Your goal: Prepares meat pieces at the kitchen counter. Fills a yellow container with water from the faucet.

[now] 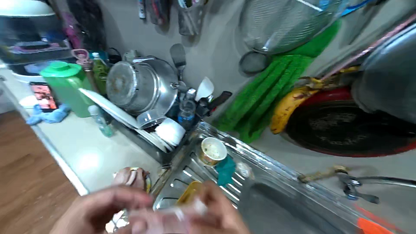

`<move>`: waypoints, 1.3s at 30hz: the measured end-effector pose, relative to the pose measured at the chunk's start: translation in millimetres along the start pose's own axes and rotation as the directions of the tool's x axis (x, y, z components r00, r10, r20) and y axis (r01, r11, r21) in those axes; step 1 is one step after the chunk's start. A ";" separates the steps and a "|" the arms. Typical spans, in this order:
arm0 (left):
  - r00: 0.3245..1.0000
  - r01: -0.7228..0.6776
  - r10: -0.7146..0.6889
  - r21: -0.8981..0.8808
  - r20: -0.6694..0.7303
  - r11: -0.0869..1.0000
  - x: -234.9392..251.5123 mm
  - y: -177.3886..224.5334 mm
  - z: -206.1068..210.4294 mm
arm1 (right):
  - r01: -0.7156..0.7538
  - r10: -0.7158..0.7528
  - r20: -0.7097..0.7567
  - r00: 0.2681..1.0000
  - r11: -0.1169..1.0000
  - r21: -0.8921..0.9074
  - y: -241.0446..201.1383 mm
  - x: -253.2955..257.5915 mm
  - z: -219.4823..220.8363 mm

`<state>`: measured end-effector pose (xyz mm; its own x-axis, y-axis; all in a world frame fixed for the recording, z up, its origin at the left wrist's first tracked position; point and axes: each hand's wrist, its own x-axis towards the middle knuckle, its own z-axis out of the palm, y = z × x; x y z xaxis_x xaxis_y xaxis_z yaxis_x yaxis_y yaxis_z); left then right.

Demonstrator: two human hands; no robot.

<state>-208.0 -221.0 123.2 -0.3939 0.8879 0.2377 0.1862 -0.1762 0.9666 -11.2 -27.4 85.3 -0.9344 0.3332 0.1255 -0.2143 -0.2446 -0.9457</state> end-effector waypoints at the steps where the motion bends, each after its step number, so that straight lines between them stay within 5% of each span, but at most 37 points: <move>1: 0.999 0.042 -0.040 0.070 -0.027 0.997 -2.0 -25.1 -24.2 | -0.066 0.065 -0.033 0.997 0.998 -0.010 31.9 20.2 3.0; 6: 0.930 0.340 -0.283 0.258 -0.235 0.904 -10.0 -136.0 -94.7 | -0.331 0.329 -0.048 0.943 0.943 -0.031 143.8 97.6 27.2; 8: 0.893 0.442 -0.373 0.339 -0.253 0.830 -10.6 -172.0 -108.7 | -0.348 0.355 -0.038 0.934 0.879 -0.325 168.6 113.6 21.8; 10: 0.873 0.488 -0.425 0.438 -0.240 0.755 -12.6 -199.4 -112.9 | -0.297 0.358 -0.052 0.932 0.676 -0.675 170.4 114.2 6.7; 17: 0.955 0.290 -0.135 0.730 -0.264 0.619 -13.1 -194.6 -100.7 | -0.240 0.385 -0.201 0.901 0.054 -0.969 100.0 46.6 -100.4; 21: 0.992 0.080 0.034 0.813 -0.122 0.576 2.3 -180.0 -51.4 | -0.238 0.379 -0.263 0.888 -0.111 -0.965 129.2 4.1 -111.8; 26: 0.993 -0.098 0.010 0.784 0.117 0.612 8.4 -190.3 31.9 | -0.187 0.256 -0.218 0.942 -0.142 -0.972 149.5 -7.1 -106.9; 31: 0.969 -0.176 -0.038 0.793 0.243 0.584 -9.8 -188.9 53.1 | -0.036 0.492 -0.094 0.865 -0.125 -0.991 94.2 -45.7 -104.9; 34: 0.977 -0.167 -0.028 0.834 0.213 0.525 -21.1 -194.7 32.3 | 0.081 0.527 -0.019 0.850 -0.167 -0.983 114.4 -68.6 -120.3; 39: 0.987 0.028 0.138 0.927 -0.085 0.374 -1.4 -196.5 -37.0 | 0.127 0.573 0.008 0.819 -0.168 -0.978 135.7 -73.8 -137.8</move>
<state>-277.4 -203.3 -63.5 -0.4397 0.8155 0.3763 0.8931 0.3526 0.2794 67.8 40.4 -93.6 -0.8908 0.1256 -0.4367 0.1953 0.9736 -0.1184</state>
